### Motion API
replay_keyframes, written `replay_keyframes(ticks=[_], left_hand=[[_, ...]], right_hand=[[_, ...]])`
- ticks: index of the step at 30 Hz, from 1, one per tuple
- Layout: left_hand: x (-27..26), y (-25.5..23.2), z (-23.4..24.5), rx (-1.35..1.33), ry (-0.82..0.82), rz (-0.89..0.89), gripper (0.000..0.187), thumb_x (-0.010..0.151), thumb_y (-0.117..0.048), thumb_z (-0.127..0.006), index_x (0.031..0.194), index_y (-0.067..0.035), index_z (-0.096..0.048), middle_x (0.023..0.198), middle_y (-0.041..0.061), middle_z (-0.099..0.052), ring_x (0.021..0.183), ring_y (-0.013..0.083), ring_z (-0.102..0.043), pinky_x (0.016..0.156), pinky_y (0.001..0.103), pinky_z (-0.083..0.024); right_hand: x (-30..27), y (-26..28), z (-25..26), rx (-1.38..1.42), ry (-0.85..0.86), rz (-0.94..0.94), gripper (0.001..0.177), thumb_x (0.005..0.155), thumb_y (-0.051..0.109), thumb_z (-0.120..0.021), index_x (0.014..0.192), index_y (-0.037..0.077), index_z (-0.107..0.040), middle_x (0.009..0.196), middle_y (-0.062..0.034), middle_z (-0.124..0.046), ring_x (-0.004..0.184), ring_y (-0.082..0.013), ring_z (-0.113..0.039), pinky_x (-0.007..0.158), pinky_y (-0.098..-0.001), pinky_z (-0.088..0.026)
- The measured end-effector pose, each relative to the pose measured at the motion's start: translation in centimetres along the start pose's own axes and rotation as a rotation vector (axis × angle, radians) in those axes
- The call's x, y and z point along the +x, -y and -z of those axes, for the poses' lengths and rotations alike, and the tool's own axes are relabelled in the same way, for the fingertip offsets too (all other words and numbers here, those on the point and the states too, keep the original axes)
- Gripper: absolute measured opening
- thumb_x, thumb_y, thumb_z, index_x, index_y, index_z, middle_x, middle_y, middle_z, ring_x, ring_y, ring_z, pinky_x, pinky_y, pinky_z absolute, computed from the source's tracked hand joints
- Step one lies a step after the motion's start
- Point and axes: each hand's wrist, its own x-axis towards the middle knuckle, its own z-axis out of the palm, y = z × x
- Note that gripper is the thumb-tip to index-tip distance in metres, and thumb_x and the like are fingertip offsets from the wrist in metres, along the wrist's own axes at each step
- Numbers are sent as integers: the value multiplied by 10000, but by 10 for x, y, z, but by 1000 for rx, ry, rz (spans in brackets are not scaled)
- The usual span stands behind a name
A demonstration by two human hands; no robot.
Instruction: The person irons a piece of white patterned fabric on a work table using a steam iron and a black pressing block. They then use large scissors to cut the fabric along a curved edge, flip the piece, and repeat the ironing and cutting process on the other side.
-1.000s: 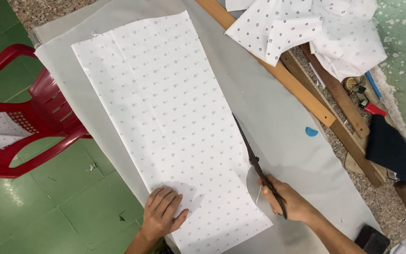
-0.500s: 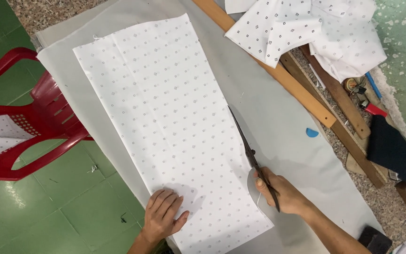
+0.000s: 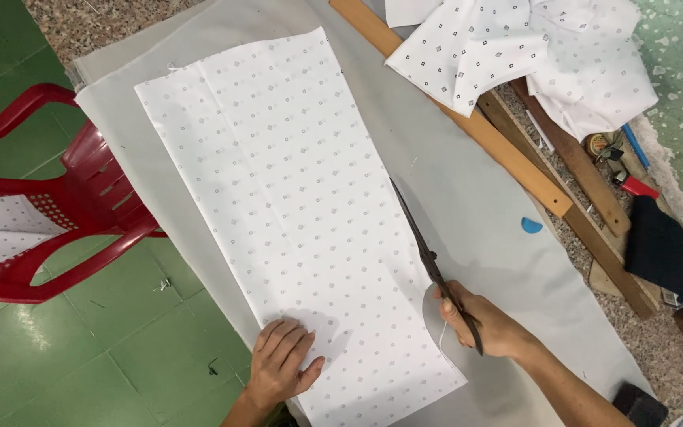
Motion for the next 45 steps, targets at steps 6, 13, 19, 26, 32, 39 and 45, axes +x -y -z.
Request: replay_keyframes(ticks=[6,13,19,26,32,39,45], left_hand=[[2,-1,1,-3,-15,15,332,991,-391,-575,986,-85,-704,955,70,-703,924,254,-691,880,422,-551],[0,0,-1,-6,-25,17,333,986,-391,-583,985,-81,-707,957,73,-705,930,257,-694,881,430,-557],[1,0,1,-24,-20,19,327,977,-381,-603,987,-72,-711,965,82,-706,943,259,-691,907,434,-550],[3,0,3,-29,-33,15,318,982,-376,-599,999,-75,-703,966,74,-696,947,257,-682,904,430,-551],[4,0,4,-45,-41,21,314,983,-370,-605,992,-72,-705,955,78,-695,944,262,-681,897,434,-554],[2,0,4,-68,-54,27,309,969,-364,-644,994,-63,-713,962,86,-706,954,267,-685,917,444,-557],[1,0,5,-77,-59,25,305,959,-355,-668,996,-56,-714,963,95,-710,954,269,-683,917,445,-559]], right_hand=[[7,24,-8,18,-71,-3,490,943,572,-405,1156,161,-566,793,36,-580,556,-124,-443,563,-258,-439],[6,30,-10,-38,-134,36,477,974,572,-398,991,118,-544,577,2,-449,476,-137,-381,477,-295,-424],[7,34,-3,32,-24,-46,616,877,641,-375,1231,171,-557,793,24,-502,659,-140,-448,663,-285,-501],[10,57,-8,-35,-132,-26,577,892,650,-381,1097,138,-547,718,-11,-500,552,-161,-456,590,-304,-495],[9,53,-2,40,-109,10,558,897,627,-415,1104,125,-549,711,-27,-448,538,-175,-453,585,-316,-492],[16,63,2,44,-86,27,571,908,638,-391,1103,120,-530,805,5,-429,576,-147,-382,559,-296,-414],[8,103,-9,-63,-195,-84,528,952,639,-377,1034,133,-507,765,14,-483,589,-138,-402,582,-284,-423]])
